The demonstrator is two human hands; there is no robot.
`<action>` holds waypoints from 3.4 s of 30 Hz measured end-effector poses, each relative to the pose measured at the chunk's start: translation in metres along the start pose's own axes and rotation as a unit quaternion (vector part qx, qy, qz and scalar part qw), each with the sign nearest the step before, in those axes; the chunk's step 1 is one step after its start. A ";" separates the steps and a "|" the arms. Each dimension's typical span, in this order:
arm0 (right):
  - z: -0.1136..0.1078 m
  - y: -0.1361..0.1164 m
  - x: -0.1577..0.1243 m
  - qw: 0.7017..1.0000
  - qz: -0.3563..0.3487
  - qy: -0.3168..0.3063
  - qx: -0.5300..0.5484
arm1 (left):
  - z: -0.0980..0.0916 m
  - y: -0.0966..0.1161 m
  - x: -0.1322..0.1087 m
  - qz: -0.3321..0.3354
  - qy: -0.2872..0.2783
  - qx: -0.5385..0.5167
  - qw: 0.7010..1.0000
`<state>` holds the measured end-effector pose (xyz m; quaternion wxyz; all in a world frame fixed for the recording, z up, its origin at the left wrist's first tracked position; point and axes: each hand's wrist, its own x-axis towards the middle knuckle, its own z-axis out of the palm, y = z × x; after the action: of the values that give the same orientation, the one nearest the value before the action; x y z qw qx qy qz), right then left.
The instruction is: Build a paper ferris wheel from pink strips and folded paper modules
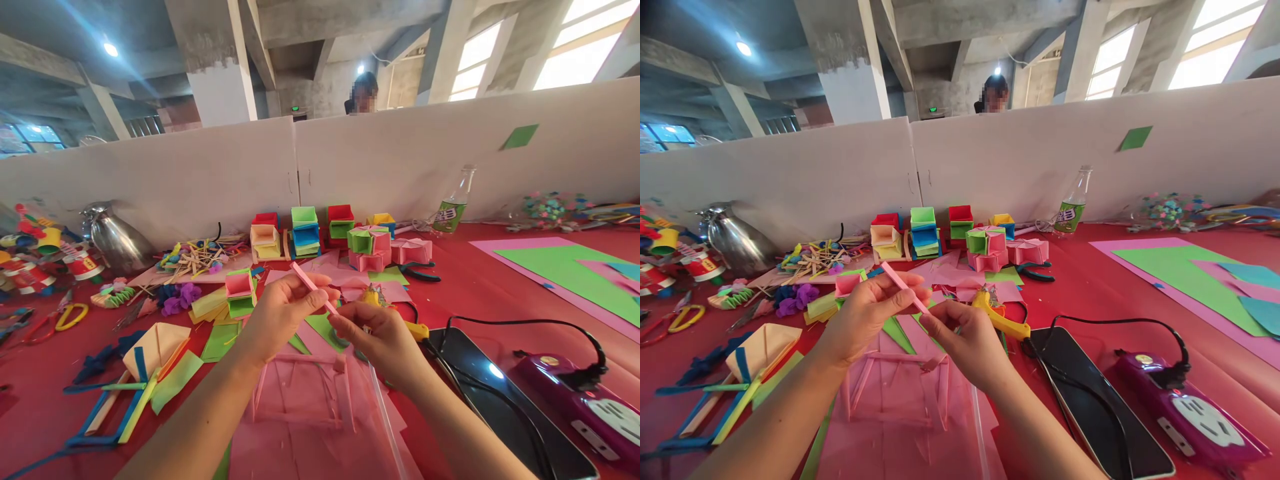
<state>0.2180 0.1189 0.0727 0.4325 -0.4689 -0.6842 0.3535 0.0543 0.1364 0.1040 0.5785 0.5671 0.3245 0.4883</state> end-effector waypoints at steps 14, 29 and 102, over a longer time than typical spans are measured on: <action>0.002 -0.010 -0.003 0.999 0.005 -0.018 0.049 | -0.007 0.000 0.005 -0.016 0.020 -0.031 0.999; -0.002 0.004 0.004 0.984 0.057 -0.018 0.170 | -0.030 0.015 0.013 0.024 0.158 -0.032 0.987; -0.001 0.007 0.006 0.992 -0.086 0.039 -0.081 | -0.080 -0.017 -0.020 0.067 0.056 0.042 0.995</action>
<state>0.2200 0.1264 0.0682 0.4480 -0.4552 -0.7309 0.2405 -0.0230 0.1468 0.0721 0.5013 0.5826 0.3383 0.5430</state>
